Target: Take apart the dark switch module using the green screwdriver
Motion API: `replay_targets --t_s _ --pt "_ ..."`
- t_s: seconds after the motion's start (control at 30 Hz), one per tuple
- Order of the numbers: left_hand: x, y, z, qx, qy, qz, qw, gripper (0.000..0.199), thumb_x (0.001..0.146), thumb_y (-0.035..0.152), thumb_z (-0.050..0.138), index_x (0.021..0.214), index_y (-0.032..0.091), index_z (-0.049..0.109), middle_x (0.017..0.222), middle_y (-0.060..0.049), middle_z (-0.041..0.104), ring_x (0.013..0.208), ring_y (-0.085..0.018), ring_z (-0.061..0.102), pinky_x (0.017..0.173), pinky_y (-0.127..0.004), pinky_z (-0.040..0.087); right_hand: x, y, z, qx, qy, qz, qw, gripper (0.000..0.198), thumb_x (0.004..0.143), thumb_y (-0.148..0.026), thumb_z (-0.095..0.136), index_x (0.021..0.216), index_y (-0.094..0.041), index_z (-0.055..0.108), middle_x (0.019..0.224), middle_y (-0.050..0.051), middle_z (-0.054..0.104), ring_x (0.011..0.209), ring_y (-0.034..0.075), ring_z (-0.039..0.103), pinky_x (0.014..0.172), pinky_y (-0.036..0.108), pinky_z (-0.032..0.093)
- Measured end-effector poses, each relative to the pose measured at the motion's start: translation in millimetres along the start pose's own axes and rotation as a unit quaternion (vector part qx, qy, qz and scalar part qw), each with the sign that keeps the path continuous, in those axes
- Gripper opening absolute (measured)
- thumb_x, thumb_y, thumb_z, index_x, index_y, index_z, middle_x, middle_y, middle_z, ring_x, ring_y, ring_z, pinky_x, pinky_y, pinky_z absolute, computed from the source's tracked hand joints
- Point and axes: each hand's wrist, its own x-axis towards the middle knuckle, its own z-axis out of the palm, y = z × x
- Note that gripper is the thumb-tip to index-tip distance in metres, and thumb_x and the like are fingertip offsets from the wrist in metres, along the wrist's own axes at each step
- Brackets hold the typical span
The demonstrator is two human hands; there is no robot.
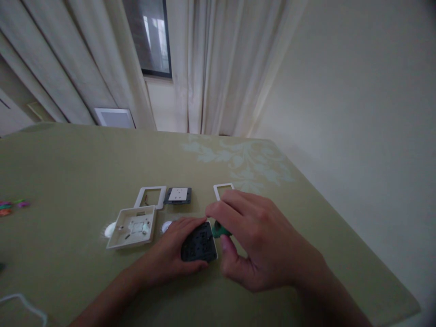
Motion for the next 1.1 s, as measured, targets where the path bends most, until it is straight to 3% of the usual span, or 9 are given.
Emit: replay_targets --t_s 0.13,0.2,0.33,0.43,0.5,0.67,0.8,0.93,1.1 --pt "0 -2 1 -0.002 0.010 0.008 1.000 0.082 0.081 0.039 0.091 0.155 0.032 0.055 0.151 -0.011 0.068 0.139 -0.040 0.063 0.118 -0.060 0.051 0 3 2 -0.052 0.042 0.069 0.995 0.020 0.104 -0.039 0.059 0.104 -0.020 0.065 0.084 0.004 0.071 0.073 0.022 0.062 0.066 0.035 0.036" --pt "-1 -3 2 -0.005 0.007 0.009 1.000 0.082 0.082 0.038 0.091 0.155 0.031 0.055 0.152 -0.011 0.067 0.141 -0.040 0.062 0.120 -0.059 0.050 1 3 2 -0.036 0.034 0.048 0.998 0.020 0.108 -0.036 0.055 0.100 -0.021 0.065 0.082 0.002 0.070 0.071 0.020 0.061 0.066 0.034 0.035" --pt "-1 -3 3 -0.015 -0.005 0.000 1.000 0.075 0.088 0.038 0.087 0.155 0.029 0.054 0.154 -0.009 0.065 0.142 -0.036 0.060 0.124 -0.055 0.047 -2 -1 -2 0.019 -0.003 -0.013 1.000 0.017 0.095 -0.024 0.058 0.109 -0.020 0.065 0.099 0.006 0.071 0.088 0.023 0.063 0.075 0.034 0.042" --pt "-2 -5 3 -0.013 -0.009 -0.009 1.000 0.086 0.082 0.041 0.092 0.157 0.029 0.052 0.156 -0.011 0.063 0.144 -0.040 0.057 0.124 -0.060 0.045 -3 0 -7 -0.042 0.017 0.089 0.995 0.018 0.102 -0.034 0.055 0.101 -0.019 0.065 0.084 0.004 0.070 0.073 0.022 0.061 0.067 0.034 0.036" --pt "-2 -7 3 -0.016 -0.012 -0.014 1.000 0.091 0.079 0.041 0.094 0.159 0.030 0.051 0.156 -0.013 0.063 0.145 -0.042 0.057 0.123 -0.062 0.045 -3 2 -8 -0.045 0.016 0.116 0.992 0.027 0.109 -0.037 0.048 0.095 -0.020 0.064 0.076 0.002 0.067 0.067 0.020 0.059 0.064 0.034 0.034" --pt "-2 -6 3 -0.018 -0.003 -0.008 1.000 0.082 0.082 0.041 0.092 0.155 0.031 0.054 0.153 -0.011 0.065 0.141 -0.040 0.060 0.121 -0.060 0.048 -3 1 -8 0.019 -0.001 0.034 0.999 0.023 0.100 -0.033 0.056 0.115 -0.020 0.067 0.102 0.008 0.073 0.093 0.026 0.068 0.076 0.036 0.046" --pt "-1 -7 2 -0.020 -0.009 -0.014 1.000 0.091 0.078 0.044 0.095 0.157 0.031 0.052 0.155 -0.013 0.064 0.144 -0.043 0.058 0.123 -0.063 0.046 -4 3 -8 -0.044 0.016 0.114 0.992 0.027 0.109 -0.040 0.050 0.103 -0.020 0.068 0.083 0.005 0.072 0.075 0.024 0.067 0.068 0.036 0.041" --pt "-1 -8 3 -0.023 -0.013 -0.015 1.000 0.085 0.082 0.040 0.092 0.156 0.031 0.052 0.156 -0.012 0.063 0.143 -0.041 0.058 0.123 -0.061 0.045 -5 2 -9 0.004 0.008 0.032 0.999 0.022 0.098 -0.025 0.053 0.115 -0.019 0.067 0.099 0.008 0.073 0.091 0.026 0.068 0.076 0.037 0.046" --pt "0 -6 3 -0.036 -0.021 -0.025 0.999 0.090 0.080 0.041 0.094 0.158 0.031 0.050 0.159 -0.013 0.060 0.147 -0.042 0.055 0.126 -0.064 0.043 -4 5 -6 -0.052 0.030 0.071 0.996 0.022 0.109 -0.036 0.057 0.101 -0.019 0.068 0.084 0.004 0.072 0.075 0.022 0.067 0.067 0.035 0.041"
